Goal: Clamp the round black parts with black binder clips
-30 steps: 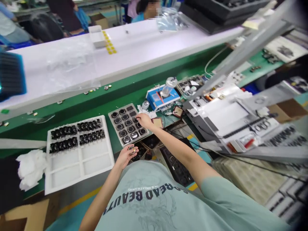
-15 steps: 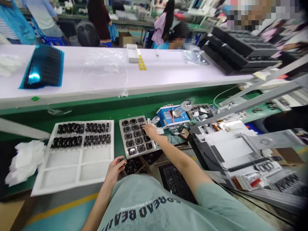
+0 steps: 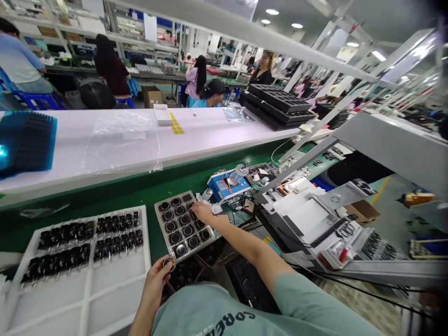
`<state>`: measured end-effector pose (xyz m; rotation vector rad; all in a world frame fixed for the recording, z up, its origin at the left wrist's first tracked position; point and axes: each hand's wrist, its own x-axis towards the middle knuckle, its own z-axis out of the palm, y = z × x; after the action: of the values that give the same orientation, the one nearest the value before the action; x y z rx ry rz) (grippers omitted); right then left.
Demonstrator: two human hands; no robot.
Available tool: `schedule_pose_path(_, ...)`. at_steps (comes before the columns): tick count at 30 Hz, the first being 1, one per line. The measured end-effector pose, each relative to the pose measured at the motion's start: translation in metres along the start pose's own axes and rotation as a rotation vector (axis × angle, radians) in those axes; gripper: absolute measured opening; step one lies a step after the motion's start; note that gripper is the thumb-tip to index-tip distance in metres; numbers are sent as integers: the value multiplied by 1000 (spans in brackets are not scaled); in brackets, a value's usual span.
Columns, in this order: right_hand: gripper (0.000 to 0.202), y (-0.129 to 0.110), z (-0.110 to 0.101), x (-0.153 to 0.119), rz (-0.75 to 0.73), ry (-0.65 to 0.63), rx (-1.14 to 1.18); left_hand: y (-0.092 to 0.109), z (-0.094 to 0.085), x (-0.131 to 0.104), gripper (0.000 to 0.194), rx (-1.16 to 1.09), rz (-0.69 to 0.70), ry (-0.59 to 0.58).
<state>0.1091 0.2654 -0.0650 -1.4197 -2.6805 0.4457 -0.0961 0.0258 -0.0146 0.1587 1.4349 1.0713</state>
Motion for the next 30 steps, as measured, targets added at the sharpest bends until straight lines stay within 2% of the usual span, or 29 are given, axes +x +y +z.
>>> schedule_pose_path(7, 27, 4, 8, 7, 207, 55, 137, -7, -3, -4, 27, -135, 13, 46)
schedule_pose_path(9, 31, -3, 9, 3, 270, 86, 178, -7, 2, -2, 22, -171, 39, 50)
schedule_pose_path(11, 34, -18, 10, -12, 309, 124, 330, -4, 10, 2, 21, -178, 92, 50)
schedule_pose_path(13, 36, -41, 14, -37, 233, 57, 588, 1, 22, 6, 23, -146, 164, 42)
schedule_pose_path(15, 36, -65, 17, -64, 56, -107, 791, 8, 34, 11, 28, -88, 229, 7)
schedule_pose_path(17, 31, -79, 15, -79, -70, -211, 833, 14, 45, 14, 32, -49, 269, -24)
schedule_pose_path(18, 28, -80, 12, -78, -83, -203, 806, 16, 49, 15, 34, -38, 283, -27)
schedule_pose_path(20, 23, -68, 0, -61, -36, -108, 696, 19, 52, 15, 40, -17, 309, -2)
schedule_pose_path(22, 23, -43, -15, -28, 69, 15, 538, 16, 46, 12, 43, 5, 316, 17)
schedule_pose_path(24, 27, -15, -27, 10, 168, 90, 339, 9, 35, 6, 36, 29, 274, -11)
schedule_pose_path(27, 31, 12, -28, 54, 183, 38, 75, -10, 14, -5, 22, 81, 189, -72)
schedule_pose_path(30, 31, 16, -15, 68, 130, -35, -5, -26, -4, -17, 21, 125, 168, -65)
